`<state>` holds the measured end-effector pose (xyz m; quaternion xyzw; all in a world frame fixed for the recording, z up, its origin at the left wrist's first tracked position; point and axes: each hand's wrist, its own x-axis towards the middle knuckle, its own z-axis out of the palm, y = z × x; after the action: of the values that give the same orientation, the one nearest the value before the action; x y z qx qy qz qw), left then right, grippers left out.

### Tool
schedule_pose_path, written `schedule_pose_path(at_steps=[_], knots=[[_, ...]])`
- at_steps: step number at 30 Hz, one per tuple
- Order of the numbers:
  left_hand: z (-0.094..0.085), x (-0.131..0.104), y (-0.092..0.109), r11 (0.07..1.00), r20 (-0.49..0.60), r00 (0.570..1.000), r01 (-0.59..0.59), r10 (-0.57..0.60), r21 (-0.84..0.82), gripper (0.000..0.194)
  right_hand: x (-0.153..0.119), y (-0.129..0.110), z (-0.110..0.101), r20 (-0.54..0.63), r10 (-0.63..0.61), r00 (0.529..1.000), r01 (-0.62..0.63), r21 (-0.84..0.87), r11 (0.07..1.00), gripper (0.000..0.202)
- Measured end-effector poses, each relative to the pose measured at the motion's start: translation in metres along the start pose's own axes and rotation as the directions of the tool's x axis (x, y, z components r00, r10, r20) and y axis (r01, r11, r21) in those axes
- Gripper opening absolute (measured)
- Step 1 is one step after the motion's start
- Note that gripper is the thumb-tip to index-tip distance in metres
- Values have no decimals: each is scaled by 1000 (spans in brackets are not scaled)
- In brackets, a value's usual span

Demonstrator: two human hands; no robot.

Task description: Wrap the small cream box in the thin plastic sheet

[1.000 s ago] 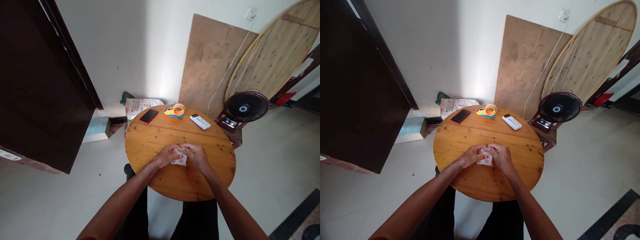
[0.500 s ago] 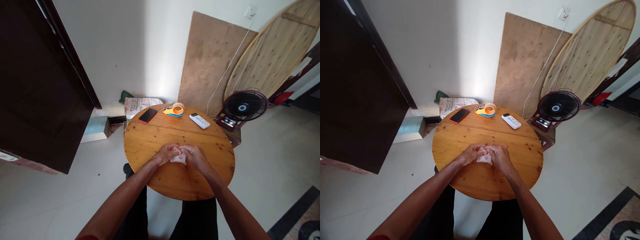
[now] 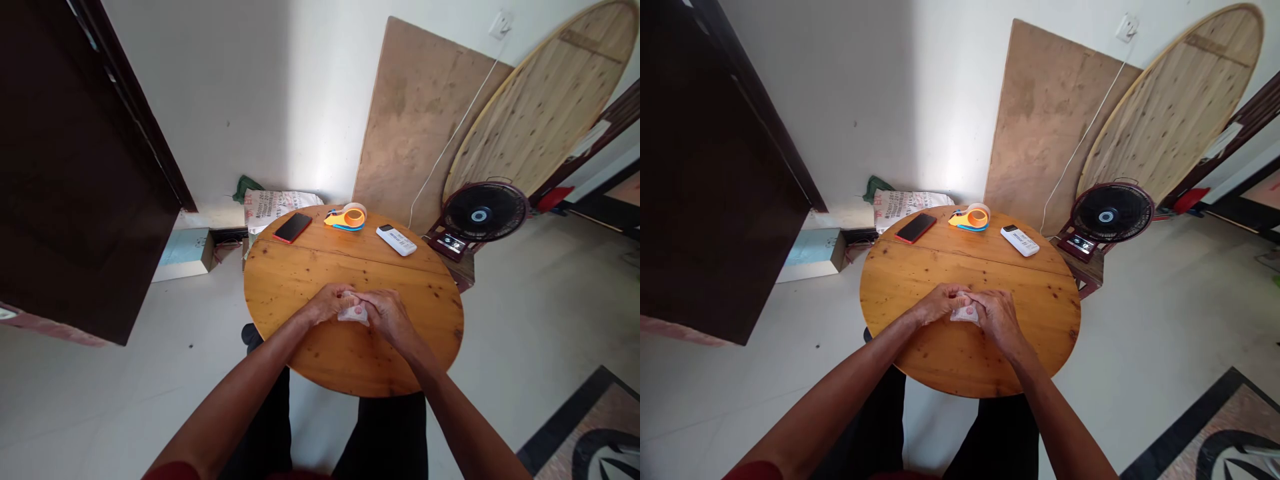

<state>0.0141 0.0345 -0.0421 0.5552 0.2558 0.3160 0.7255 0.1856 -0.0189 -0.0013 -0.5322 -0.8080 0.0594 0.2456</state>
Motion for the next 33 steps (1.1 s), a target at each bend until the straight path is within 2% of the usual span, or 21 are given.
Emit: schedule_pose_path(at_steps=[4, 8, 15, 19, 25, 30, 33], knots=[[-6, -5, 6, 1000, 43, 999, 13, -13, -7, 39, 0, 2, 2, -32, 8, 999, -8, 13, 1000, 25], [-3, -7, 9, 1000, 50, 999, 8, -7, -10, 40, 5, 4, 2, -26, 54, 998, -53, 59, 997, 27], [0, -1, 7, 999, 11, 1000, 3, -3, 53, 42, 4, -3, 6, -113, 6, 994, -24, -155, 988, 22], [1, 2, 5, 995, -12, 1000, 5, -4, 99, 37, 5, -4, 9, -117, 30, 993, -44, -123, 991, 23], [1, -1, 12, 990, -39, 998, 46, -41, 135, 30, 1, -8, 12, -182, 29, 983, -56, -140, 989, 23], [0, -2, 12, 967, -46, 999, -7, 19, 254, 28, -7, -11, 17, -263, 0, 965, -33, -120, 992, 20], [1, -1, 11, 964, -54, 998, -15, 30, 267, 28, -8, -8, 21, -312, 5, 950, -38, -102, 994, 20]])
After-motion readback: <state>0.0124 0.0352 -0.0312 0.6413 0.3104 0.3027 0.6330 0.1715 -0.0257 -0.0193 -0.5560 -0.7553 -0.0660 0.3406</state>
